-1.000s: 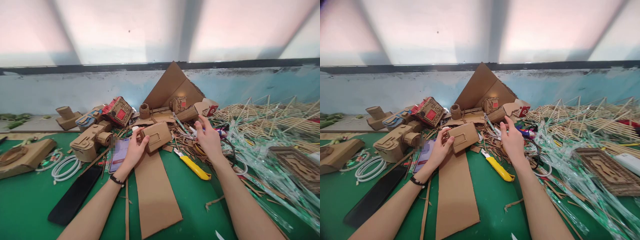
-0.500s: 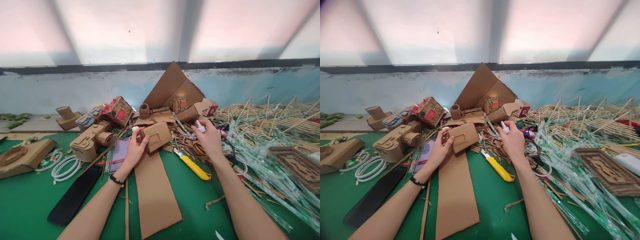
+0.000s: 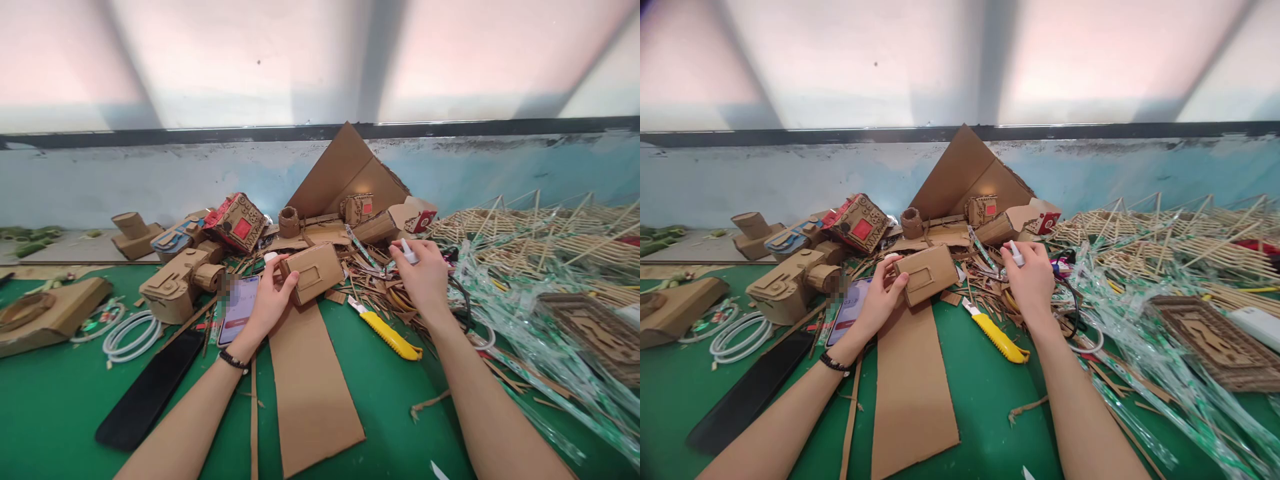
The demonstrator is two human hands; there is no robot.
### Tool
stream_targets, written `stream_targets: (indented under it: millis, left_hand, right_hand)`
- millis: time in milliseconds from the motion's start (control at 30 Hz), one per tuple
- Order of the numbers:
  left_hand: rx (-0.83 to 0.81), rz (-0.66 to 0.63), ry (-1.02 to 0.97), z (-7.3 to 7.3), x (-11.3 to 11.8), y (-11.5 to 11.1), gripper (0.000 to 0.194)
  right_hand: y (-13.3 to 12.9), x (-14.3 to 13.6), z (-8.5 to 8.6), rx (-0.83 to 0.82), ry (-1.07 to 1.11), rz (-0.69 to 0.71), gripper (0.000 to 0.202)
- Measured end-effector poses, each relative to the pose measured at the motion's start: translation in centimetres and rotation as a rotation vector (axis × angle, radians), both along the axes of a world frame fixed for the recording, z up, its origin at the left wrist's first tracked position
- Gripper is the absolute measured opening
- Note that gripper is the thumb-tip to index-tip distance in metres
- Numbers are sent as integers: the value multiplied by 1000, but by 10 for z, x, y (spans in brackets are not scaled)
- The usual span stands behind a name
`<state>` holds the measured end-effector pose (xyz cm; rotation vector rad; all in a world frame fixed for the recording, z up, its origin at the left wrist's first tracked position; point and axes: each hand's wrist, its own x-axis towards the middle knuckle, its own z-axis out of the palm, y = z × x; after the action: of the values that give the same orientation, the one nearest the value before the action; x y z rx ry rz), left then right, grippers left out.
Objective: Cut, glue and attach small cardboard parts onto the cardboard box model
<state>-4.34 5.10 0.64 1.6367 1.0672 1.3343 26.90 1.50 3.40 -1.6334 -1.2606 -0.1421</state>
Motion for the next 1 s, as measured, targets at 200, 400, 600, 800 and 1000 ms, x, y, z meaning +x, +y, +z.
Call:
stream_targets:
  millis: [200, 400, 600, 800, 1000]
  left_hand:
    - [0, 3, 9, 1, 0, -1, 53]
    - [-3, -7, 4, 1, 1, -1, 54]
    - [6, -6, 5, 1, 1, -1, 53]
    - [16, 5, 23, 1, 0, -1, 52]
    - [3, -5, 10, 2, 1, -1, 53]
  right_hand:
    - [-1, -2, 1, -24, 111, -19, 38]
    - [-4, -6, 5, -81, 223, 56, 36]
    - [-1, -3, 3, -92, 322, 210, 42]
    - [2, 0, -2, -88, 442, 235, 44]
    - [1, -2, 1, -57, 490, 253, 45]
